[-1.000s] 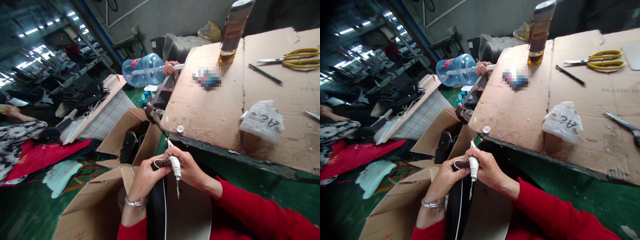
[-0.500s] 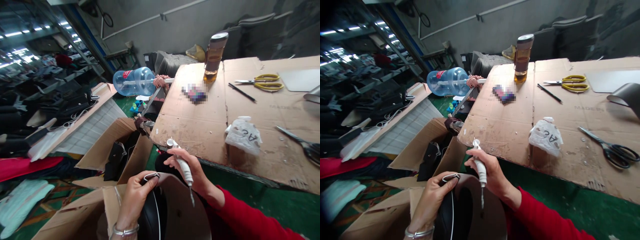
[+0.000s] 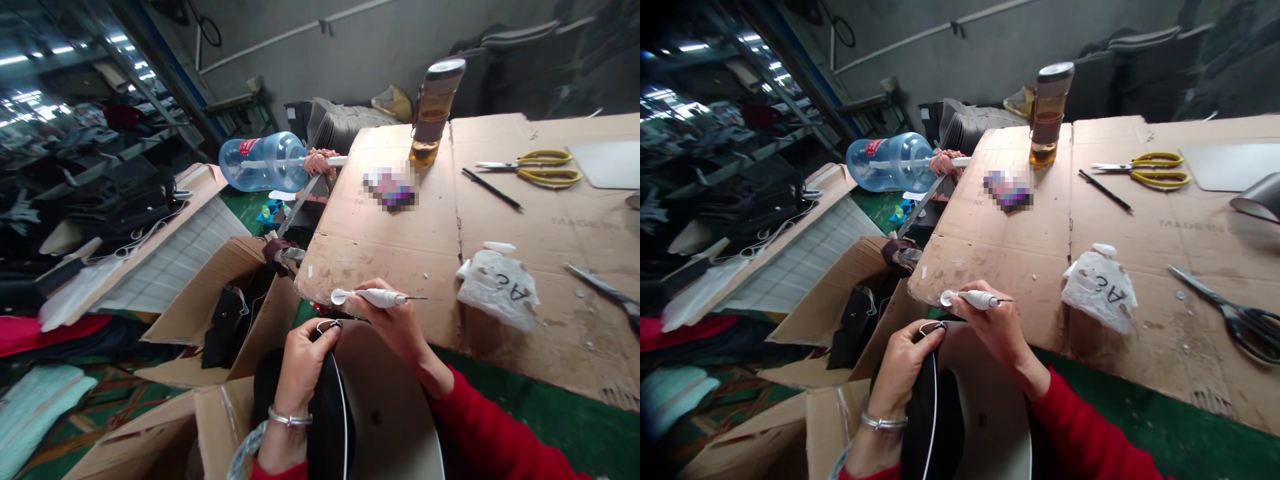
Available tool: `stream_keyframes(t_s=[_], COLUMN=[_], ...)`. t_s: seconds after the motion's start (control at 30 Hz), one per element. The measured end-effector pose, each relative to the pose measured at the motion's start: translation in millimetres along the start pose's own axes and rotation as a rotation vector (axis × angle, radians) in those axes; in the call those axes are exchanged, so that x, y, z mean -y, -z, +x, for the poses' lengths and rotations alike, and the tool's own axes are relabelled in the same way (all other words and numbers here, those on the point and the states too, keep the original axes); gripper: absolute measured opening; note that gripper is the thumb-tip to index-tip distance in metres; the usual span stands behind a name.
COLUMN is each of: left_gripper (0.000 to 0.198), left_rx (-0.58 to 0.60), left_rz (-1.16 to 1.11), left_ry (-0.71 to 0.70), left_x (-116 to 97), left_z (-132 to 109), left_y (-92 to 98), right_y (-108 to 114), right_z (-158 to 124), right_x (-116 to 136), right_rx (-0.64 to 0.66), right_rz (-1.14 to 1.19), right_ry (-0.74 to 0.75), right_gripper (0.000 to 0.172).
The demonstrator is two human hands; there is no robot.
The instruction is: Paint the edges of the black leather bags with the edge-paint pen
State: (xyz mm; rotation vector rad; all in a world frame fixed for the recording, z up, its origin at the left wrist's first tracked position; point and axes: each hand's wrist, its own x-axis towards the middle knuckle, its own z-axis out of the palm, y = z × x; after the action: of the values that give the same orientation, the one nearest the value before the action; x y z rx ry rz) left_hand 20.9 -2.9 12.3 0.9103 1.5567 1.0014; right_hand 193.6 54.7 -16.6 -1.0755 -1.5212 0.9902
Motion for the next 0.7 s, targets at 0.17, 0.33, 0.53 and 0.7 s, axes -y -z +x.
stream_keyframes(t_s=[0.17,0.33,0.53,0.7], left_gripper=[0.021,0.024,0.023,0.023], left_rx=[0.009,-0.002,-0.011,-0.015], left_rz=[0.042,0.029,0.028,0.033], left_ry=[0.014,0.026,0.013,-0.003], left_x=[-0.3,1.0,3.2,2.7], left_z=[2.6,6.3,6.3,4.5], left_y=[2.6,6.2,8.0,6.3], right_y=[2.6,1.6,3.2,4.6], right_z=[0.8,1.8,0.3,-1.7], right_x=[-1.1,-2.5,0.0,3.2], right_rx=[0.036,0.050,0.095,0.099], right_rz=[-0.037,-0.105,-0.192,-0.258], right_ry=[0.059,0.119,0.172,0.243], right_gripper=[0.020,0.018,0.015,0.014])
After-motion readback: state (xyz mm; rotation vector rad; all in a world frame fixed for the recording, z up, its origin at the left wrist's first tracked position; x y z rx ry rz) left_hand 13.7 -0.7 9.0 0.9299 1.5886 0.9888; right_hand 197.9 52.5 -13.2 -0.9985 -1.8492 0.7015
